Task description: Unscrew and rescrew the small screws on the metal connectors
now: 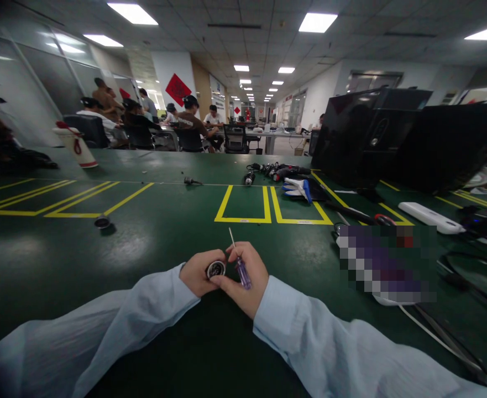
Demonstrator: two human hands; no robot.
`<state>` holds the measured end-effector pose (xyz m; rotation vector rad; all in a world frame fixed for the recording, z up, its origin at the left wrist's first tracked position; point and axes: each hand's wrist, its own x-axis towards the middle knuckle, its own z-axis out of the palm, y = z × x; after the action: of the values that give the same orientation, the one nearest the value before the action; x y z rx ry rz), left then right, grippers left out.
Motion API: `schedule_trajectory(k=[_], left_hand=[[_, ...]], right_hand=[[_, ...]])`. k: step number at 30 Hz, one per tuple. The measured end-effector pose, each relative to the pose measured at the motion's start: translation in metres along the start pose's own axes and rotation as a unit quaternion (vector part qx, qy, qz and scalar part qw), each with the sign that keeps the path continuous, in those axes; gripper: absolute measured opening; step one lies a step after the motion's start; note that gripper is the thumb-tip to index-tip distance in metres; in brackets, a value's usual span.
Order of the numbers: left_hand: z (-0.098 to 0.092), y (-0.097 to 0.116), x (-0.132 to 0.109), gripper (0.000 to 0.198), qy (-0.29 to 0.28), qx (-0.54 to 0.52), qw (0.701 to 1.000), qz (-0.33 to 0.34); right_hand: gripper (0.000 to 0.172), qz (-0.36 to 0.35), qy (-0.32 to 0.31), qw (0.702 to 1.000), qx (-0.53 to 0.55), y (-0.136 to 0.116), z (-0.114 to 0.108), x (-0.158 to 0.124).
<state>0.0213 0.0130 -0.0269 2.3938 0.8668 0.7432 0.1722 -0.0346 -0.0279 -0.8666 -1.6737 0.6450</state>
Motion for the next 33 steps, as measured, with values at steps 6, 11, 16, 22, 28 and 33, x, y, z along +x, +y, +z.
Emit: schedule_trajectory(k=[6, 11, 16, 22, 28, 33], left_hand=[[-0.001, -0.012, 0.002, 0.017, 0.036, 0.055, 0.996, -0.061], [0.0, -0.022, 0.003, 0.024, 0.07, 0.068, 0.99, -0.1], [-0.006, -0.024, 0.005, 0.037, 0.097, 0.041, 0.992, -0.072], [-0.018, -0.036, 0.008, 0.061, 0.228, 0.129, 0.965, -0.016], [-0.016, -0.043, 0.008, 0.035, 0.126, 0.144, 0.981, 0.001], [-0.012, -0.038, 0.009, 0.024, 0.083, 0.158, 0.984, 0.017]], right_hand=[[0.025, -0.108, -0.045, 0.987, -0.108, 0.002, 0.006, 0.018], [0.02, -0.178, -0.075, 0.968, -0.16, 0.006, 0.012, 0.027], [0.017, -0.198, -0.047, 0.964, -0.171, 0.019, 0.014, 0.034], [0.016, -0.124, 0.124, 0.94, -0.292, 0.044, -0.014, 0.074], [0.011, 0.015, 0.176, 0.892, -0.417, 0.088, -0.057, 0.122], [0.016, 0.095, 0.12, 0.871, -0.467, 0.108, -0.062, 0.133]])
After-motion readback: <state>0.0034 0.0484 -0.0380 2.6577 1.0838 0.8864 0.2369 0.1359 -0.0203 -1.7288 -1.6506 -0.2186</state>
